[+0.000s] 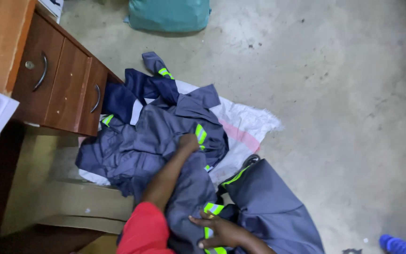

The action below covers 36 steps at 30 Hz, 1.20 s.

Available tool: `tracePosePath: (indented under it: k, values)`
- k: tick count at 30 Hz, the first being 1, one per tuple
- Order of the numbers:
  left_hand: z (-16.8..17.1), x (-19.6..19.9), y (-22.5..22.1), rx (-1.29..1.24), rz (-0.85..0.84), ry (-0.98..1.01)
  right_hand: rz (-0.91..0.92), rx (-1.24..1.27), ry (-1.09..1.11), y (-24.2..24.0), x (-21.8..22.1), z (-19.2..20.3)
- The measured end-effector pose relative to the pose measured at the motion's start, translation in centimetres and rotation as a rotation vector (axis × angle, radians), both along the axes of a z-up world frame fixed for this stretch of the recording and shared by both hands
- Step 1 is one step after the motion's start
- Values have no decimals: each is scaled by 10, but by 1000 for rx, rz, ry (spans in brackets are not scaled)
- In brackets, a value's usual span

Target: Inspecting a work jacket and removing loose threads from the embroidered logo

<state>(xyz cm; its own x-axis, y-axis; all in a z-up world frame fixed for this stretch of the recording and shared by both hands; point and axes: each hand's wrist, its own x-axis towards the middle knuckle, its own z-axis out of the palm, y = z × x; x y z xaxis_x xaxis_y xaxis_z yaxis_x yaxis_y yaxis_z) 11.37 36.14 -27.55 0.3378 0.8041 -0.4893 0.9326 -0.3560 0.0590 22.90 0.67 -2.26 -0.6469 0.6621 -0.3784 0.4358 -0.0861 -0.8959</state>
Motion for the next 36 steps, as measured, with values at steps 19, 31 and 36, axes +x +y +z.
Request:
tracePosePath:
  k: [19,31,36]
  values:
    - [394,-145,-369,294,-421,-862,-1002,35,415,117,31,-25]
    - [440,-181,-356,482,515,-1269,-1053,68,1290,120,27,151]
    - [438,-160,-355,391,440,-1408,-836,306,1628,88,33,241]
